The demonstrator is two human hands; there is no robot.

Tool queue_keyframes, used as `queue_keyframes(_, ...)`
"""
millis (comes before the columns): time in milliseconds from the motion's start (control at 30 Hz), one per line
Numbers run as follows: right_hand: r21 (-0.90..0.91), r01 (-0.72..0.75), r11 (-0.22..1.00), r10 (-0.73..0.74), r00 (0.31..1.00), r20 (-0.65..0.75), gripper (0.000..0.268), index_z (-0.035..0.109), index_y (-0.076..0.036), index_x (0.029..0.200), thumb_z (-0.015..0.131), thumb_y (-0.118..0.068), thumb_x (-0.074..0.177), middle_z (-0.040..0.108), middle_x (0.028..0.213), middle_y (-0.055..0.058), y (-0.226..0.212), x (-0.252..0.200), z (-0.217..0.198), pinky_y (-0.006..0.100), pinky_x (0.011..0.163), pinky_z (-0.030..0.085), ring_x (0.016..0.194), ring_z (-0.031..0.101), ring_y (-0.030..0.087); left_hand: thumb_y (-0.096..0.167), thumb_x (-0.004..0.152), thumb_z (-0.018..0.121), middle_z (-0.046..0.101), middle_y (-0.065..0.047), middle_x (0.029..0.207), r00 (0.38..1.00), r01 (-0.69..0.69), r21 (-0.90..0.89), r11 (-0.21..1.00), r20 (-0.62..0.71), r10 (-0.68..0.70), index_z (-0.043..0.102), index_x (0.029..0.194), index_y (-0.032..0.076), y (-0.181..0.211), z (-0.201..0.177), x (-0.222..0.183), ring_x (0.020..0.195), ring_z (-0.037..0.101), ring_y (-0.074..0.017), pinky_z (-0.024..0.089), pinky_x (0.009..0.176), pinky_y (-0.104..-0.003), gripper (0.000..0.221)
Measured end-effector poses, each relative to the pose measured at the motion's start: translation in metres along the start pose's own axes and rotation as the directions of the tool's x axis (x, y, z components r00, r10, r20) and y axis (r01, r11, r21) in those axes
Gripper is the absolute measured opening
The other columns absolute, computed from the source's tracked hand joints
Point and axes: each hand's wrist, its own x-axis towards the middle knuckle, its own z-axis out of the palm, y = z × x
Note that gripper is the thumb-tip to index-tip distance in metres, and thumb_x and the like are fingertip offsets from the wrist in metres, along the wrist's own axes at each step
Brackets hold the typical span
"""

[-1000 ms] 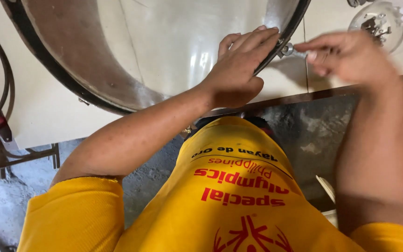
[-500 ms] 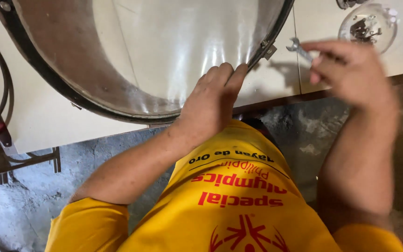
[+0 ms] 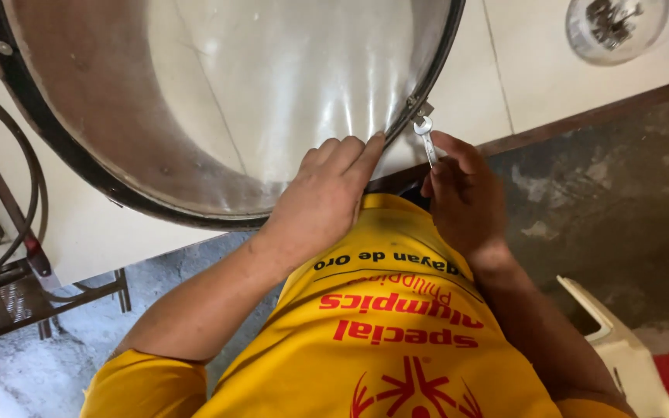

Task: Tightening the tension rods on a drum head using a small wrench to tune or secure the head.

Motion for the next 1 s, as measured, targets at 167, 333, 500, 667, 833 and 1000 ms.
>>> queue_keyframes(167, -0.032, 0.081, 0.996, -0.083, 0.994, -0.065, 0.041, 0.060, -0.002, 0.139, 0.046, 0.003, 0.101, 0.060, 0.065, 0.005, -0.008, -0.026, 0.015, 0.029, 0.051, 0.046, 0.051, 0.055, 0.016, 0.003, 0.103, 0.039, 0.058, -0.012, 0.100, 0.999, -0.005, -0.027, 1.000, 0.052, 0.007, 0.056, 0.140, -0.004, 0.001, -0.014, -0.016, 0.091, 0.059, -0.0283, 0.049, 0.078, -0.040, 0.041)
queue_keyframes(333, 0.069, 0.162, 0.984, -0.157, 0.984, -0.080, 0.041, 0.055, 0.001, 0.141, 0.042, 0.005, 0.102, 0.059, 0.067, 0.006, 0.008, -0.030, 0.025, 0.028, 0.052, 0.045, 0.055, 0.058, 0.016, 0.007, 0.097, 0.051, 0.057, -0.011, 0.099, 0.998, 0.063, 0.040, 0.997, 0.022, -0.064, 0.051, 0.143, 0.000, 0.006, -0.011, -0.006, 0.088, 0.060, -0.0302, 0.049, 0.074, -0.043, 0.046)
queue_keyframes(500, 0.092, 0.287, 0.953, -0.278, 0.955, -0.099, 0.043, 0.053, 0.001, 0.144, 0.042, 0.010, 0.103, 0.059, 0.066, 0.006, 0.027, -0.023, 0.037, 0.026, 0.051, 0.044, 0.056, 0.061, 0.016, 0.011, 0.091, 0.062, 0.062, -0.009, 0.095, 0.993, 0.106, 0.163, 0.981, -0.068, -0.096, 0.044, 0.148, -0.001, 0.009, 0.019, 0.015, 0.079, 0.065, -0.0269, 0.055, 0.071, -0.043, 0.060)
queue_keyframes(667, 0.372, 0.254, 0.893, -0.205, 0.964, -0.168, 0.039, 0.044, -0.004, 0.146, 0.036, 0.005, 0.109, 0.051, 0.065, 0.003, 0.040, -0.024, 0.053, 0.020, 0.045, 0.043, 0.050, 0.055, 0.011, 0.016, 0.082, 0.062, 0.053, 0.007, 0.087, 0.992, 0.109, 0.460, 0.881, -0.104, -0.068, 0.046, 0.149, 0.005, 0.005, 0.035, 0.017, 0.066, 0.061, -0.0077, 0.056, 0.060, -0.026, 0.069)
queue_keyframes(833, 0.397, 0.158, 0.904, -0.107, 0.983, -0.147, 0.035, 0.042, -0.002, 0.142, 0.036, 0.002, 0.109, 0.053, 0.068, 0.006, 0.031, -0.023, 0.058, 0.020, 0.041, 0.044, 0.047, 0.057, 0.012, 0.019, 0.081, 0.062, 0.050, 0.009, 0.087, 0.988, 0.118, 0.534, 0.838, -0.149, -0.044, 0.043, 0.151, 0.008, 0.005, 0.040, 0.016, 0.065, 0.059, -0.0043, 0.055, 0.059, -0.024, 0.074)
queue_keyframes(1000, 0.421, 0.109, 0.901, -0.058, 0.990, -0.131, 0.032, 0.041, -0.003, 0.140, 0.035, 0.002, 0.109, 0.052, 0.068, 0.007, 0.023, -0.020, 0.056, 0.020, 0.040, 0.042, 0.046, 0.053, 0.012, 0.023, 0.078, 0.063, 0.048, 0.013, 0.087, 0.987, 0.118, 0.592, 0.797, -0.156, -0.031, 0.039, 0.154, 0.012, 0.003, 0.040, 0.013, 0.063, 0.057, -0.0004, 0.055, 0.059, -0.021, 0.081)
